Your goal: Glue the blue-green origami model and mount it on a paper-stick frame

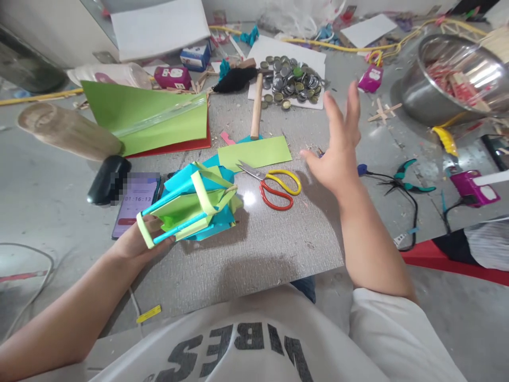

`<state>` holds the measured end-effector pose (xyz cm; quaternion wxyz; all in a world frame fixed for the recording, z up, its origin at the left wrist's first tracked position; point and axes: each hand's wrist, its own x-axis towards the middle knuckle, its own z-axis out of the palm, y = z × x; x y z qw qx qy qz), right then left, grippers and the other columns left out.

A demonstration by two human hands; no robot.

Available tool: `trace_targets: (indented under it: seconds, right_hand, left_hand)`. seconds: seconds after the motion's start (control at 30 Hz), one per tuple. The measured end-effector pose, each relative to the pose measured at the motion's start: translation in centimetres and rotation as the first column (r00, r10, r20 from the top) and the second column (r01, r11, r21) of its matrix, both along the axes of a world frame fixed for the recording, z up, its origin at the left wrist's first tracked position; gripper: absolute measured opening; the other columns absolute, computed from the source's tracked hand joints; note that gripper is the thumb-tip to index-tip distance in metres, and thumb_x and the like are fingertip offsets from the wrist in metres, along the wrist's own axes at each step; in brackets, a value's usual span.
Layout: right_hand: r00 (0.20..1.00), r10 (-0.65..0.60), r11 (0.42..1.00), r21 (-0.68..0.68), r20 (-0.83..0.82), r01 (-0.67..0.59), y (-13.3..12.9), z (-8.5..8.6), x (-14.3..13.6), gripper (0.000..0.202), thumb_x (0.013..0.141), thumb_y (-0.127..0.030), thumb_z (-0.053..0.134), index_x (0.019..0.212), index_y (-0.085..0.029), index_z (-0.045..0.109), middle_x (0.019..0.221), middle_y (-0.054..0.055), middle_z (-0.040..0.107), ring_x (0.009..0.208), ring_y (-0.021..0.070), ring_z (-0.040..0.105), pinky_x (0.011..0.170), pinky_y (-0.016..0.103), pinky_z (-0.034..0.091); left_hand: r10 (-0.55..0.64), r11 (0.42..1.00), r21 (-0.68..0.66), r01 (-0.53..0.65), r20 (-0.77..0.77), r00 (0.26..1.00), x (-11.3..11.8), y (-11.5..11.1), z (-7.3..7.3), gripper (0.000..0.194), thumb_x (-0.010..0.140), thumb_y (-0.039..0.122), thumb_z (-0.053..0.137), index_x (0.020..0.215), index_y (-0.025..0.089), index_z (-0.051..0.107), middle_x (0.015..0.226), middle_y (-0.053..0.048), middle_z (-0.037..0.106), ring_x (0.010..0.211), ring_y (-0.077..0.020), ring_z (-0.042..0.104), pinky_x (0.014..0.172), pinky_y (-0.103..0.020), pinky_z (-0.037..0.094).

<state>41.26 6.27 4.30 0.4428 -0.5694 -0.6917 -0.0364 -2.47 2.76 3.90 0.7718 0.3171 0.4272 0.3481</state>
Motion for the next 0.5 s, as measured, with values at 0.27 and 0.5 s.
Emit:
trace_targets:
  seconds: [0.27, 0.5]
  right_hand:
    - [0.978, -0.066, 0.979, 0.177, -0.196, 0.101, 1.0, -1.9, -1.4, 0.043, 0.101, -0.044, 0.084, 0.139, -0.03, 0.07, 0.121, 0.011, 0.079, 0.102, 0.0279, 0.077, 0.097, 0.052, 0.068]
    - [0.939, 0.259, 0.961, -0.041, -0.228, -0.275, -1.8, -2.2, -6.9, 0.035, 0.109, -0.052, 0.076, 0.09, -0.024, 0.079, 0.077, 0.001, 0.074, 0.069, 0.0147, 0.063, 0.065, 0.03, 0.053]
  left_hand:
    - [0.019, 0.998, -0.056, -0.019, -0.008, 1.0, 0.3, -0.2, 0.6, 0.041, 0.058, 0.026, 0.111, 0.087, 0.016, 0.085, 0.074, -0.003, 0.087, 0.063, -0.0222, 0.083, 0.059, -0.025, 0.067]
    - [0.066, 0.992, -0.105, -0.077, -0.106, 0.992, 0.0, -0.1, 0.3, 0.033, 0.061, 0.022, 0.103, 0.086, 0.019, 0.082, 0.086, -0.006, 0.089, 0.074, -0.0253, 0.083, 0.069, -0.031, 0.071]
